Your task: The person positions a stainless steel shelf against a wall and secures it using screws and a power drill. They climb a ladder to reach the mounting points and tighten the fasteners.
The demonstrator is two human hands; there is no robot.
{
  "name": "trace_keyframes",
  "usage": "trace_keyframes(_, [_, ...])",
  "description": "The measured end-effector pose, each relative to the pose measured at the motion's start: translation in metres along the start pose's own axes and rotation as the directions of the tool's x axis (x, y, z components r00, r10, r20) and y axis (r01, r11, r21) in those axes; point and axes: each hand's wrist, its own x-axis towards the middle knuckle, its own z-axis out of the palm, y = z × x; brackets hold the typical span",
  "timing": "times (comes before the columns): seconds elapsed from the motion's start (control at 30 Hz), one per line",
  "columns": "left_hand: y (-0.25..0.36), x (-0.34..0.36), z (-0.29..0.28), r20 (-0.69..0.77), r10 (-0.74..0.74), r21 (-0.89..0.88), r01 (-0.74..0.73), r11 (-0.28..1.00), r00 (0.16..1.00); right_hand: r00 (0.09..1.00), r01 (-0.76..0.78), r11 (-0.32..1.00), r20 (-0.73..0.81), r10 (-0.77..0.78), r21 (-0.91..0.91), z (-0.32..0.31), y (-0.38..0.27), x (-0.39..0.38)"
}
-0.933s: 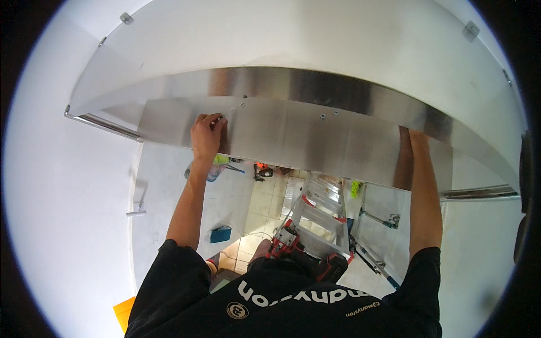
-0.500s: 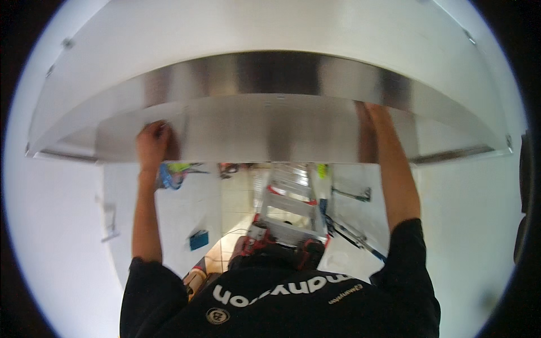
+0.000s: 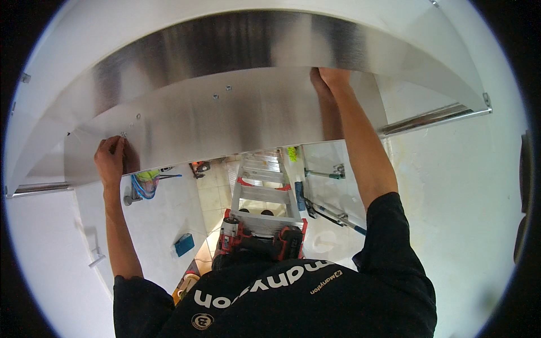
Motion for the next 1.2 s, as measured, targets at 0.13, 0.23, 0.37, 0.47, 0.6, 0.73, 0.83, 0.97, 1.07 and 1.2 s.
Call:
trace_keyframes(0.13, [0.0,0.004,0.004,-0.037,0.005,-0.031,-0.006,1.0,0.999,0.996,0.09,0.996,0.02,-0.09,-0.02,0.009,0.022,0.005])
trace_keyframes(0.23, [0.002,0.0,0.002,-0.031,-0.01,-0.013,0.01,1.0,0.999,0.999,0.038,0.999,0.005,-0.038,-0.012,0.012,0.012,0.004])
trace_keyframes(0.37, [0.014,-0.001,0.001,-0.037,-0.001,-0.036,0.0,0.999,0.999,1.0,0.009,1.0,0.002,-0.009,-0.009,0.008,0.006,0.002])
trace_keyframes(0.47, [0.007,-0.001,0.004,-0.055,0.057,-0.014,-0.058,0.998,0.997,1.0,0.001,1.0,0.003,-0.001,-0.01,0.009,0.003,0.002])
trace_keyframes(0.6, [0.006,-0.003,0.006,-0.07,0.034,-0.02,-0.035,0.999,0.997,1.0,-0.008,1.0,0.014,0.008,-0.014,0.007,0.005,0.001])
trace_keyframes(0.73, [0.0,-0.003,0.006,-0.139,0.075,-0.004,-0.076,0.997,0.987,1.0,-0.015,1.0,0.016,0.015,-0.011,0.005,0.004,0.002])
trace_keyframes(0.83, [0.029,-0.002,0.0,-0.214,-0.075,-0.018,0.073,0.997,0.974,0.999,-0.034,0.999,0.01,0.034,-0.011,0.004,0.005,0.003])
trace_keyframes(0.97, [0.162,0.022,0.02,-0.275,0.092,-0.286,-0.173,0.943,0.957,0.996,-0.083,0.996,0.011,0.083,-0.019,0.001,0.007,0.0])
trace_keyframes(1.07, [0.288,0.063,0.108,-0.095,0.214,-0.495,-0.232,0.837,0.972,0.989,-0.146,0.988,0.02,0.147,-0.049,-0.011,0.015,-0.009])
trace_keyframes(1.2, [0.376,0.156,0.231,-0.133,0.464,-0.304,-0.482,0.822,0.876,0.988,-0.148,0.988,0.058,0.146,0.044,-0.024,-0.039,0.008])
